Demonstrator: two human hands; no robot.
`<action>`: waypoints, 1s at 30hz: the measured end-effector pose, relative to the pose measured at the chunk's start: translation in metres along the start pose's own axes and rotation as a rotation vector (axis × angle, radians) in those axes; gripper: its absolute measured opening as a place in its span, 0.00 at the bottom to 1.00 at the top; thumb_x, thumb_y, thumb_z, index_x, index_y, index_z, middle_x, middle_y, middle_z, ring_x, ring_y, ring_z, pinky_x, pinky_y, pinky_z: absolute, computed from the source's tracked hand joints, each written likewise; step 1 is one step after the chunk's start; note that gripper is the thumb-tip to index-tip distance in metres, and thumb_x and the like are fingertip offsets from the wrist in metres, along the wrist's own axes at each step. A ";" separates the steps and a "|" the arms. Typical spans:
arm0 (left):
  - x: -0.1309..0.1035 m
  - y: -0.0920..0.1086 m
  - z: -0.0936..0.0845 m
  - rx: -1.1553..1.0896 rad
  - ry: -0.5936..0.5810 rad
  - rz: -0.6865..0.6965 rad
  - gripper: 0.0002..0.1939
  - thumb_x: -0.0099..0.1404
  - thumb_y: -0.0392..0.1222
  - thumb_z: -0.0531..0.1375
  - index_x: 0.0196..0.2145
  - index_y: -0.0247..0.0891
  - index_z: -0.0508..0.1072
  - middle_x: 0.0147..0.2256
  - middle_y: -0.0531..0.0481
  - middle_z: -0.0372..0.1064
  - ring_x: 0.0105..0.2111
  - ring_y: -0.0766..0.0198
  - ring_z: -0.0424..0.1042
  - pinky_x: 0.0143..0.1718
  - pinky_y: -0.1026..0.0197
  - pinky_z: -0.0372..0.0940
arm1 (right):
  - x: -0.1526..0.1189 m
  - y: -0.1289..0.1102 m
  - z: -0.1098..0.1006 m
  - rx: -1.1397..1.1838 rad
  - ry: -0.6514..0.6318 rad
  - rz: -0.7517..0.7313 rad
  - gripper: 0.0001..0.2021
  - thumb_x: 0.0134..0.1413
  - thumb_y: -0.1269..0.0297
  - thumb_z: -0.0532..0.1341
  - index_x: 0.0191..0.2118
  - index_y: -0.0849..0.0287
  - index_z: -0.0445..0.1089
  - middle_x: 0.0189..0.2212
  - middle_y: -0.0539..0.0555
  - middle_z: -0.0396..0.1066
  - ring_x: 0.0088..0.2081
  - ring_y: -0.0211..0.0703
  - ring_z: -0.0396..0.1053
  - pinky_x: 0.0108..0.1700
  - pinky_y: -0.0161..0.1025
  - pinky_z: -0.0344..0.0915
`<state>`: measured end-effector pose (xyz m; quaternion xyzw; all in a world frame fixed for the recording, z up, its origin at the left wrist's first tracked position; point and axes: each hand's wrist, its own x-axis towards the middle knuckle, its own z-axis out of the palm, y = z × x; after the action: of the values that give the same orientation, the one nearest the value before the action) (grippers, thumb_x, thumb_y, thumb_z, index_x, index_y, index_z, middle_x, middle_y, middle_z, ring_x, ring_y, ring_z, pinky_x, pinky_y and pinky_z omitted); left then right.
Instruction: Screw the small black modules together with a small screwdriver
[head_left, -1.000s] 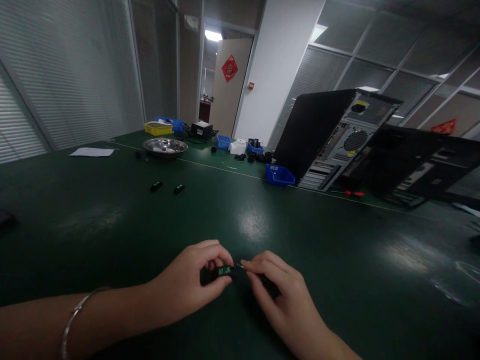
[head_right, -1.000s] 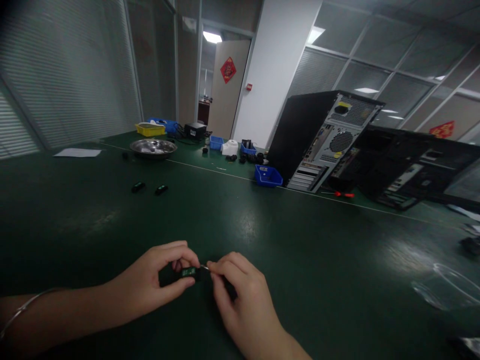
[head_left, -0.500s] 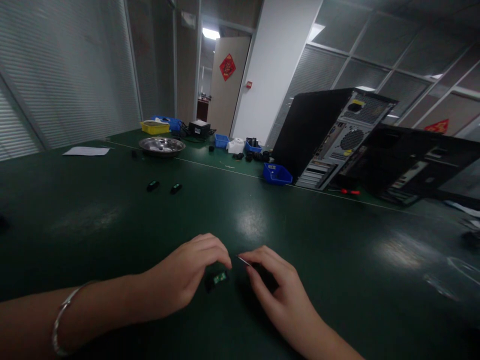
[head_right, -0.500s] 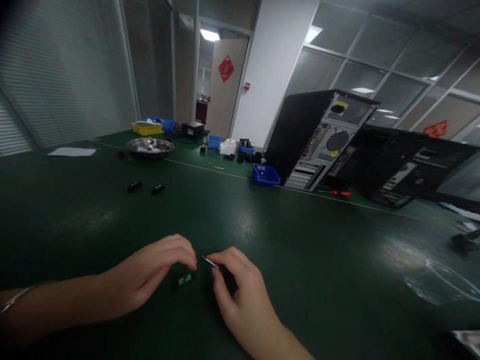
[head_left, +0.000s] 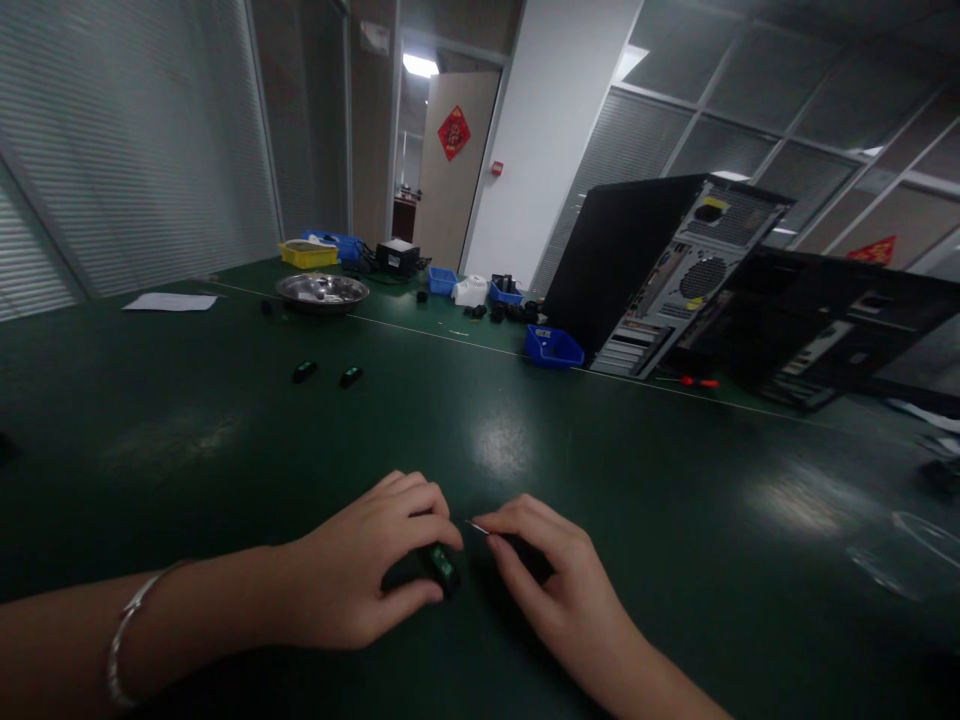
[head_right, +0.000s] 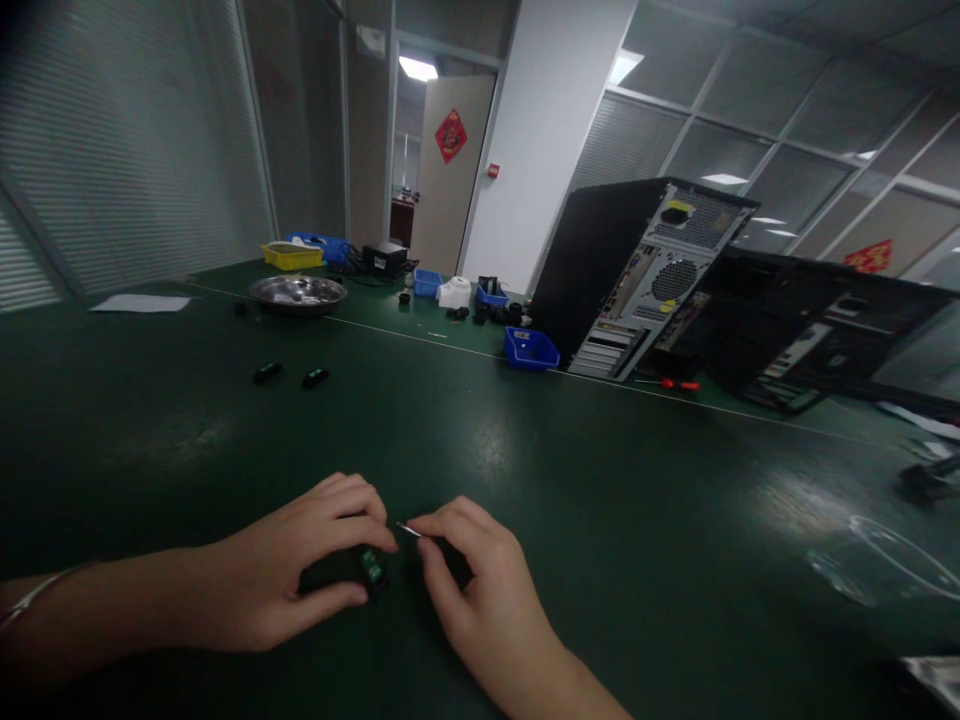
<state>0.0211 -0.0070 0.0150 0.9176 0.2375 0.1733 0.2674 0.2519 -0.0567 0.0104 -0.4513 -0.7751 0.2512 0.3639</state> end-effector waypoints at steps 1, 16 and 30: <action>0.001 -0.001 0.001 -0.018 0.003 -0.007 0.14 0.62 0.34 0.65 0.47 0.42 0.74 0.43 0.47 0.69 0.43 0.54 0.67 0.49 0.53 0.59 | 0.000 0.000 0.000 -0.006 -0.007 -0.003 0.11 0.64 0.73 0.58 0.43 0.56 0.77 0.34 0.54 0.74 0.37 0.44 0.73 0.38 0.38 0.68; 0.004 -0.006 0.006 -0.124 0.100 -0.141 0.02 0.65 0.36 0.65 0.37 0.38 0.77 0.34 0.51 0.70 0.35 0.61 0.69 0.35 0.62 0.59 | -0.003 -0.001 0.002 -0.105 -0.084 -0.021 0.11 0.62 0.74 0.57 0.41 0.57 0.77 0.34 0.55 0.73 0.36 0.44 0.72 0.37 0.39 0.68; 0.000 -0.001 0.011 0.015 0.102 -0.054 0.03 0.66 0.34 0.64 0.39 0.37 0.76 0.32 0.49 0.70 0.34 0.58 0.68 0.34 0.60 0.57 | -0.003 -0.002 0.004 -0.119 -0.111 -0.038 0.12 0.63 0.74 0.56 0.42 0.57 0.77 0.34 0.56 0.72 0.36 0.46 0.70 0.37 0.41 0.67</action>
<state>0.0261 -0.0105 0.0058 0.9028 0.2770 0.2109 0.2525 0.2489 -0.0611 0.0085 -0.4426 -0.8161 0.2224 0.2977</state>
